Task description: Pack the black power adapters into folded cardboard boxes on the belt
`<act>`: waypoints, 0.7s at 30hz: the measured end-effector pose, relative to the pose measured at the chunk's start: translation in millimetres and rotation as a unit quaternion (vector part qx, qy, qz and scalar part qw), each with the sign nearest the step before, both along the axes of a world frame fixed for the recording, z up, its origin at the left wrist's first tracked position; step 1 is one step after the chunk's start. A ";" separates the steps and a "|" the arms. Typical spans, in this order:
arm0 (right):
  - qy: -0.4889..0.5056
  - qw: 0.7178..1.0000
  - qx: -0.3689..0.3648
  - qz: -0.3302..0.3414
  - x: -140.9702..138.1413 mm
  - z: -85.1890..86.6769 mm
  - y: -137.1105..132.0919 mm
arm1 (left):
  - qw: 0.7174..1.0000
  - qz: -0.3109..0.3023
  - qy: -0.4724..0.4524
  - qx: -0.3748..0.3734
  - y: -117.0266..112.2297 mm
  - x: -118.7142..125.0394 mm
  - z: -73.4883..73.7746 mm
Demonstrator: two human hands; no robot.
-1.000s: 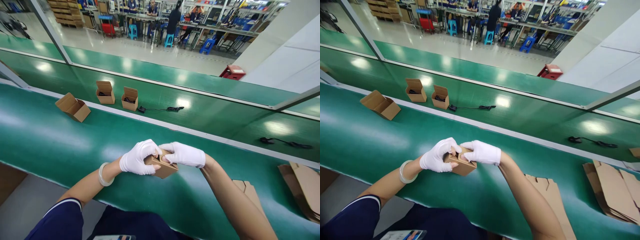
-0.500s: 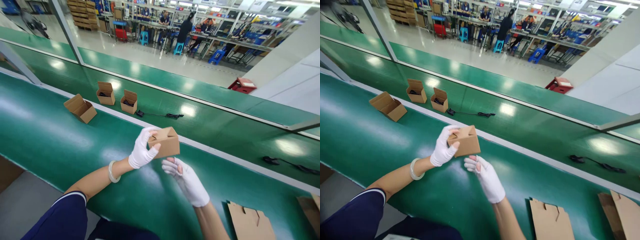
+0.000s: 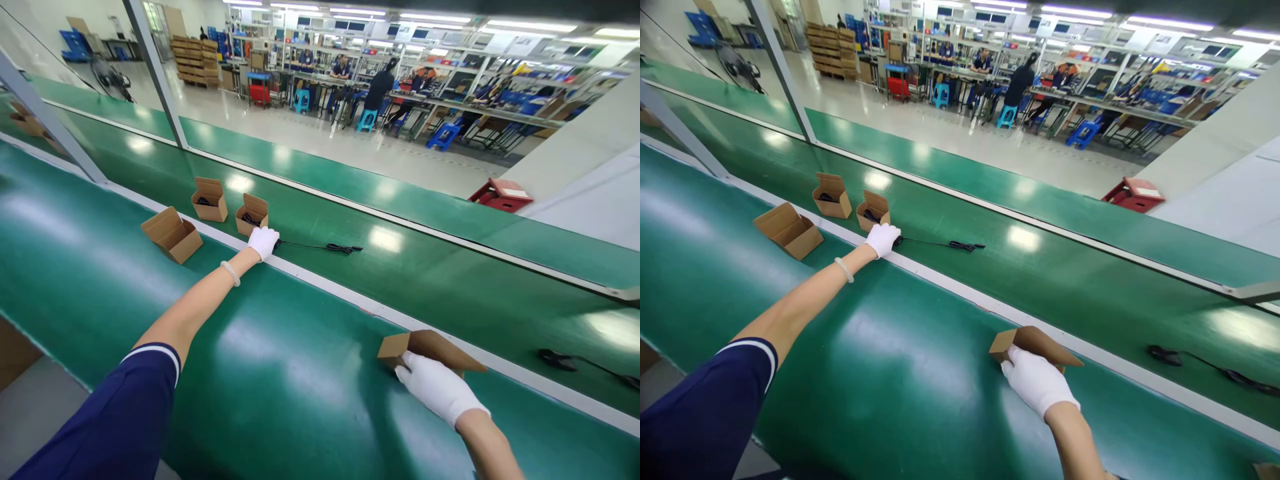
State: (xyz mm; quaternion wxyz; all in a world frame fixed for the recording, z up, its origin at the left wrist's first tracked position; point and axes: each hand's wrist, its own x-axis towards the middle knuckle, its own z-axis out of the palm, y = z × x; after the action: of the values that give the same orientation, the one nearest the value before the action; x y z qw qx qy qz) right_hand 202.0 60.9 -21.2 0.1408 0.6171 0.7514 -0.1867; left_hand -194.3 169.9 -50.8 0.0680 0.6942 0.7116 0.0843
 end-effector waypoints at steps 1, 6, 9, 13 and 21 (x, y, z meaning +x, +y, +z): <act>-0.002 1.000 -0.011 0.005 -1.5 0.8 1.6 | 1.000 0.000 0.001 -0.008 3.8 -2.6 1.0; -0.008 0.998 0.053 -0.017 0.1 18.1 -9.7 | 0.999 -0.024 -0.038 -0.016 4.8 -21.5 19.7; 0.018 0.985 0.164 -0.057 -4.3 31.0 -26.3 | 0.995 -0.054 -0.085 -0.003 -5.8 -27.6 40.2; 0.143 0.971 0.189 -0.042 -37.0 43.1 -35.3 | 0.885 -0.131 -0.435 0.102 -28.5 2.3 74.6; 0.414 0.908 0.045 0.039 -141.7 35.5 -40.3 | 0.554 -0.156 -0.804 0.148 -105.4 103.7 138.6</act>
State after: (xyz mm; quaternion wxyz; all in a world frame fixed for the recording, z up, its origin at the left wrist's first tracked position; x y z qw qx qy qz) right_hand 60.2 20.6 14.3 -0.2037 0.4601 0.7733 -0.3858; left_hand -90.6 64.5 87.8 0.5200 0.4382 0.2186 0.6999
